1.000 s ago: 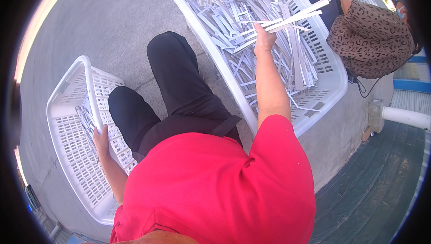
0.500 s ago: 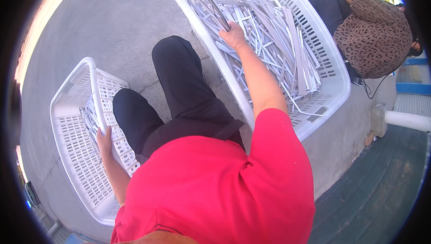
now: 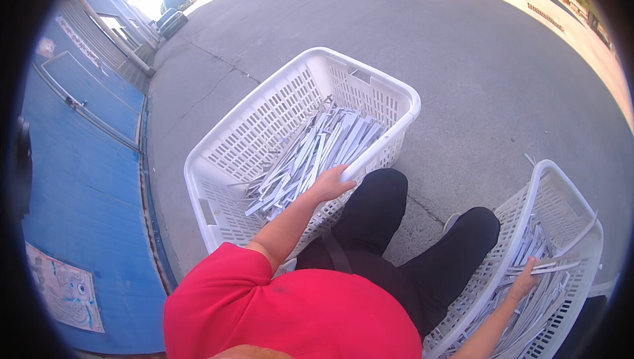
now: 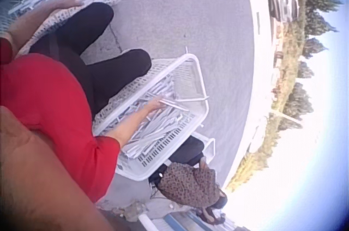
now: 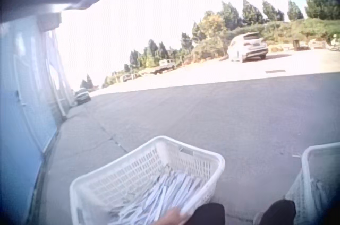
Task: The person sorts through white plastic strips by hand, picking them up from one basket, checking them, and placing selected strips into a different basket while sitting on the ground.
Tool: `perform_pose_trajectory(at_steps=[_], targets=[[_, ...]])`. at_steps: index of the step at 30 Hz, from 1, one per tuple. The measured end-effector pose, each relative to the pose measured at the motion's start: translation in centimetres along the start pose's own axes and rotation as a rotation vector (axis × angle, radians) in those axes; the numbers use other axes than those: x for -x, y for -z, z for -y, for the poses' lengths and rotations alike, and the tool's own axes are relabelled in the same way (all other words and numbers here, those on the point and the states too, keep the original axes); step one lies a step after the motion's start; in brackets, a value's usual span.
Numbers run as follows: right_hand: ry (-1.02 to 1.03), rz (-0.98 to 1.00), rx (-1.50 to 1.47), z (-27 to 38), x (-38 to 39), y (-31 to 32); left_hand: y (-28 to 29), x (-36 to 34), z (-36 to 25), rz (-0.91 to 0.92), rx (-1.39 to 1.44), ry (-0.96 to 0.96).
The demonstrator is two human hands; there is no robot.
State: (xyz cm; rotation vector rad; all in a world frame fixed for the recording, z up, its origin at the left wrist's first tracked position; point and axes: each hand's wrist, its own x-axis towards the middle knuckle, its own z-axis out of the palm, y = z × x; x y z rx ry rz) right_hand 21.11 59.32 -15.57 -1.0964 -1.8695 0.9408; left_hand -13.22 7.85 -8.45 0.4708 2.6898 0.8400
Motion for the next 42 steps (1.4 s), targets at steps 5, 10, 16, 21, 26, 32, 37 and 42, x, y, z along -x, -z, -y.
perform_pose_trajectory(at_steps=[5,10,16,21,26,32,37,42], targets=[[-0.09,-0.308,-0.102,7.1,1.2,2.3,0.7,1.2,0.1,0.014,-0.009,0.047],[-0.237,-0.185,-0.188,-1.2,3.4,-0.4,0.9,0.8,-1.1,0.046,0.041,0.039],[-0.228,-0.372,-0.123,4.1,3.5,1.4,0.5,1.2,0.6,-0.02,0.027,-0.012],[-0.047,-0.683,-0.116,14.1,3.3,6.5,-0.2,0.7,0.9,-0.014,0.032,-0.029],[0.193,-0.632,-1.12,22.7,3.4,8.5,-0.1,0.3,0.5,-0.049,0.023,-0.049],[-0.099,0.05,-1.383,28.1,4.5,-0.8,0.1,1.5,-0.8,-0.31,0.115,-0.103],[-0.516,0.384,-1.395,27.4,7.0,-8.9,-0.9,4.5,-5.1,-0.281,0.399,-0.234],[-0.745,0.437,-1.319,25.4,9.9,-14.0,-1.4,6.9,-10.4,0.013,0.227,-0.515]])
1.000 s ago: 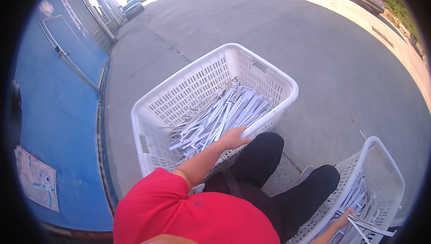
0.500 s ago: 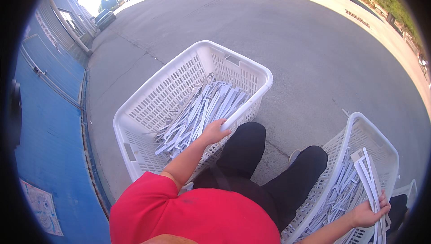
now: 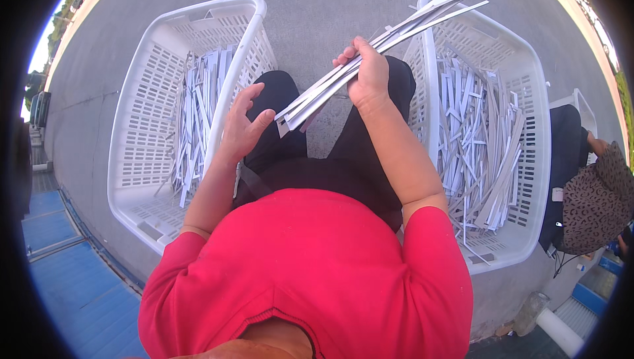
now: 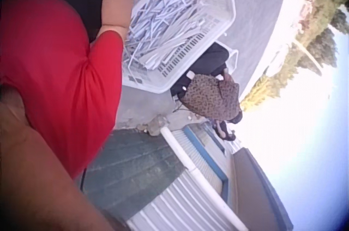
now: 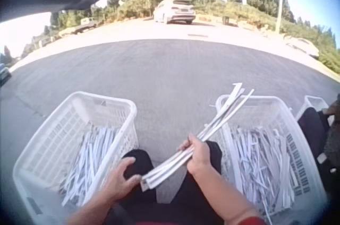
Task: The person sorts through white plastic strips by hand, picking them up from one basket, checking them, and placing selected strips into a different basket while sitting on the ground.
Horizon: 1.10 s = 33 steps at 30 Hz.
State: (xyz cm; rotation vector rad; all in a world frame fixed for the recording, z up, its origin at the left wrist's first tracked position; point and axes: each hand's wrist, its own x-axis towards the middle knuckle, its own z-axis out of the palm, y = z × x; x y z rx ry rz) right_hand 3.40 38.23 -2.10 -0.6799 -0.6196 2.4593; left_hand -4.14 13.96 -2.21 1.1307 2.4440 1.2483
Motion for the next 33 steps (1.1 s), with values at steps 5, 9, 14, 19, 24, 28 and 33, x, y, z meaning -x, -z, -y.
perform_pose_trajectory(at_steps=[5,9,14,19,24,28,33], targets=[[-0.015,-0.07,0.121,-3.8,0.0,0.2,-3.0,-0.3,-2.4,0.297,-0.097,0.022],[-0.049,-0.023,0.175,-4.6,0.2,0.2,-4.9,-0.7,-1.1,0.443,0.097,0.147],[-0.223,0.267,0.14,-3.4,-0.1,0.7,-5.0,-0.9,0.2,0.526,0.791,0.327],[-0.369,0.392,0.087,-4.6,-0.1,1.9,-4.5,-1.3,0.6,0.603,1.161,0.483],[-0.418,0.397,0.105,-5.3,0.2,2.0,-5.2,-1.1,1.2,0.637,1.287,0.56],[-0.335,0.322,0.155,-5.8,-0.3,2.4,-5.8,-1.3,0.8,0.461,1.181,0.581],[-0.201,0.23,0.292,-6.3,-0.4,2.7,-6.1,-1.1,2.8,0.238,0.821,0.535]])
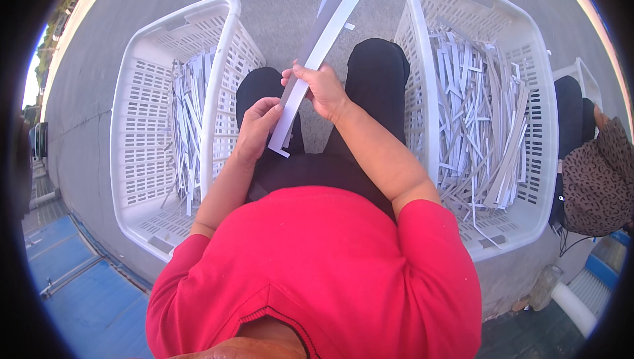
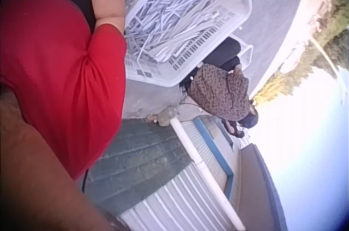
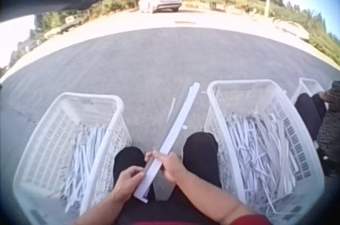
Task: The person sorts through white plastic strips by hand, picking them up from one basket, checking them, and placing selected strips into a different basket while sitting on the ground.
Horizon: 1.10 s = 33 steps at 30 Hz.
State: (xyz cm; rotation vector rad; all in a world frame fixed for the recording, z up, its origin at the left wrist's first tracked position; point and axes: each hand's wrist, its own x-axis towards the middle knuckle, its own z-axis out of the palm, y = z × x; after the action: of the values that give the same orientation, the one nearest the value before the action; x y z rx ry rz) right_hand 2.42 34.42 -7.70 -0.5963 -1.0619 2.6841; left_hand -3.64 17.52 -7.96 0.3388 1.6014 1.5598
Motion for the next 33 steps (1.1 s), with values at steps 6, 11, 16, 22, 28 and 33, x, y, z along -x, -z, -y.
perform_pose_trajectory(at_steps=[6,11,16,22,28,33], targets=[[0.017,-0.035,0.053,-0.5,0.0,-0.2,0.3,0.2,0.4,-0.049,-0.169,-0.017],[0.014,-0.033,0.104,-1.0,-0.3,-0.6,1.0,0.2,0.9,-0.088,-0.289,0.026],[0.059,-0.056,0.115,-1.3,-0.3,-0.7,1.8,0.2,1.1,-0.162,-0.085,-0.049],[0.038,-0.236,0.066,-0.7,0.1,0.8,1.9,0.3,-0.2,-0.262,0.139,-0.001],[-0.037,-0.262,0.03,-1.3,-0.7,1.2,4.4,1.3,-0.8,-0.279,0.261,-0.126],[-0.089,-0.274,0.079,-2.0,-1.3,1.3,6.0,3.4,-3.9,-0.389,0.337,-0.342]])
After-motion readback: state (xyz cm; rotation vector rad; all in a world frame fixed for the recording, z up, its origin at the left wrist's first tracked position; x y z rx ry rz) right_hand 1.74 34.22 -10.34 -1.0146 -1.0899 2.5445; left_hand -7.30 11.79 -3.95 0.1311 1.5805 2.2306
